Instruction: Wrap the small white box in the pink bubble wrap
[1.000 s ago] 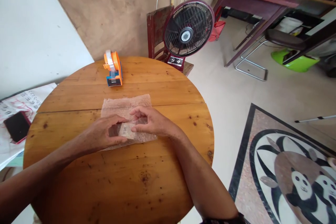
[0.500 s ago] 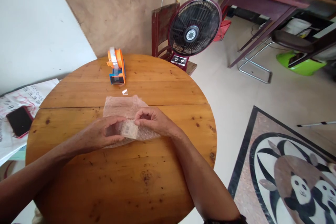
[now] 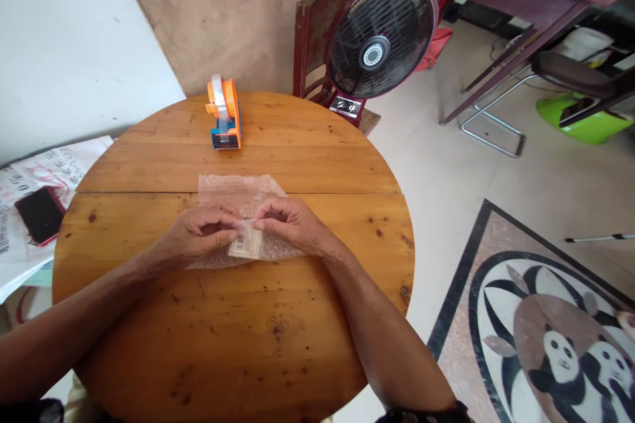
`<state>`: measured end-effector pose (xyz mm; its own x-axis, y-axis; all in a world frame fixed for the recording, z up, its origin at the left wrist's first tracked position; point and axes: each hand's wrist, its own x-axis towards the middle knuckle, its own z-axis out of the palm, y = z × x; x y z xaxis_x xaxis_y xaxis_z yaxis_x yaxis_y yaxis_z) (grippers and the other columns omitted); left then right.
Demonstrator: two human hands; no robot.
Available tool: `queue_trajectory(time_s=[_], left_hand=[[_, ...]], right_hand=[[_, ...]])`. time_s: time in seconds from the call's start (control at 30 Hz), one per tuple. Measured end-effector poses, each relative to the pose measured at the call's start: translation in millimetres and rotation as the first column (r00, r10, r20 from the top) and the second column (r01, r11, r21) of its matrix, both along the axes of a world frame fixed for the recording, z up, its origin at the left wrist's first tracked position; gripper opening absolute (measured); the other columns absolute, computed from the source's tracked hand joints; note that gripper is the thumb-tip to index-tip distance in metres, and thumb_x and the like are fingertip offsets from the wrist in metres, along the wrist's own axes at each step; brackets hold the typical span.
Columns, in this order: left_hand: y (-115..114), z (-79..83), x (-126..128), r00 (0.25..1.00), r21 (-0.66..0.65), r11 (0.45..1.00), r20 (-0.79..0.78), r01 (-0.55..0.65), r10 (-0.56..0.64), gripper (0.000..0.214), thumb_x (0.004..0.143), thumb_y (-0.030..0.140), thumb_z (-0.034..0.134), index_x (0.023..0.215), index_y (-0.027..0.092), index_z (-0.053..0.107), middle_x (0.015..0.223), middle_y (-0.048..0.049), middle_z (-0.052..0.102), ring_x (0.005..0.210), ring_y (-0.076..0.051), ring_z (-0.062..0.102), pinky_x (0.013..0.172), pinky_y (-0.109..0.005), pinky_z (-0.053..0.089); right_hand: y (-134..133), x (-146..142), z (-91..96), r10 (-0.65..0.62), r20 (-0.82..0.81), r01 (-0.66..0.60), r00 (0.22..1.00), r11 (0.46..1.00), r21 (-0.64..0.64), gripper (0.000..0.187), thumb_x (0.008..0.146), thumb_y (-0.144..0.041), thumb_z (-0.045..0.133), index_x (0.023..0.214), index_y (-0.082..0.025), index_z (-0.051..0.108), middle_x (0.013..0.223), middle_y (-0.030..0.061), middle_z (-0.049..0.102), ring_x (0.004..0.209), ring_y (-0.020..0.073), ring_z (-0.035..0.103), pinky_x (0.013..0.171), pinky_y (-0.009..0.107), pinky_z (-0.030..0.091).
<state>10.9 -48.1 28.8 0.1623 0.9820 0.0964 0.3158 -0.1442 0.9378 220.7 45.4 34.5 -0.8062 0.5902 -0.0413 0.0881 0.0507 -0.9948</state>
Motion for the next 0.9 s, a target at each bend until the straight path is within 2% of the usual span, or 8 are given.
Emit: queue_trajectory(time_s=[0.23, 0.4, 0.57, 0.73, 0.83, 0.9], left_hand=[[-0.9, -1.6, 2.7, 0.998, -0.039, 0.998, 0.04, -0.048, 0.05, 0.017, 0.083, 0.029, 0.063, 0.084, 0.015, 0.073, 0.083, -0.0061, 0.07, 0.074, -0.015, 0.062, 0.068, -0.027, 0.048], [-0.3, 0.5, 5.1, 0.992, -0.143, 0.984, 0.044, -0.109, 0.117, 0.015, 0.077, 0.029, 0.065, 0.077, 0.014, 0.068, 0.066, 0.0005, 0.062, 0.059, -0.01, 0.051, 0.055, -0.021, 0.039], [1.6, 2.2, 7.1, 0.99, -0.161, 0.978, 0.03, -0.131, 0.138, 0.013, 0.075, 0.028, 0.063, 0.07, 0.015, 0.062, 0.058, 0.0051, 0.051, 0.052, -0.007, 0.04, 0.049, -0.019, 0.031], [2.8, 2.4, 5.8, 0.991, -0.2, 0.972, 0.037, -0.12, 0.129, 0.016, 0.075, 0.03, 0.064, 0.072, 0.015, 0.062, 0.06, 0.0048, 0.053, 0.052, -0.007, 0.04, 0.049, -0.019, 0.032], [4.0, 1.9, 4.3, 0.991, -0.216, 0.969, 0.039, -0.117, 0.128, 0.018, 0.075, 0.033, 0.067, 0.074, 0.015, 0.063, 0.064, 0.003, 0.057, 0.056, -0.008, 0.045, 0.051, -0.019, 0.035], [5.2, 2.1, 3.3, 0.992, -0.235, 0.966, 0.048, -0.106, 0.12, 0.019, 0.075, 0.034, 0.067, 0.076, 0.015, 0.063, 0.067, 0.002, 0.058, 0.059, -0.009, 0.048, 0.054, -0.02, 0.037]], right_hand=[[-0.9, 0.2, 1.4, -0.035, 0.01, 0.035, 0.999, 0.997, 0.074, 0.022, 0.086, -0.039, 0.068, 0.081, -0.018, 0.066, 0.074, -0.0013, 0.059, 0.068, 0.011, 0.051, 0.064, 0.023, 0.041], [-4.1, -4.0, -3.7, -0.049, 0.028, 0.045, 0.998, 0.993, 0.11, 0.022, 0.087, -0.039, 0.064, 0.082, -0.017, 0.065, 0.075, -0.0012, 0.058, 0.068, 0.011, 0.049, 0.063, 0.023, 0.038], [-5.2, -4.3, -5.9, -0.083, 0.101, 0.073, 0.991, 0.992, 0.1, 0.025, 0.085, -0.043, 0.064, 0.08, -0.018, 0.063, 0.066, -0.0031, 0.051, 0.06, 0.0105, 0.042, 0.055, 0.023, 0.032], [-2.3, -0.8, -5.0, -0.096, 0.137, 0.084, 0.986, 0.993, 0.086, 0.026, 0.084, -0.043, 0.064, 0.079, -0.018, 0.062, 0.066, -0.0027, 0.052, 0.058, 0.0104, 0.042, 0.054, 0.023, 0.034], [-1.1, 2.1, -4.8, -0.126, 0.175, 0.092, 0.976, 0.978, 0.185, 0.021, 0.086, -0.04, 0.063, 0.082, -0.019, 0.063, 0.069, -0.0015, 0.057, 0.059, 0.0116, 0.047, 0.056, 0.024, 0.037], [-1.9, 4.3, -2.4, -0.187, 0.178, 0.11, 0.966, 0.922, 0.37, 0.014, 0.087, -0.033, 0.062, 0.089, -0.019, 0.065, 0.078, 0.0012, 0.064, 0.068, 0.0141, 0.055, 0.063, 0.027, 0.042]])
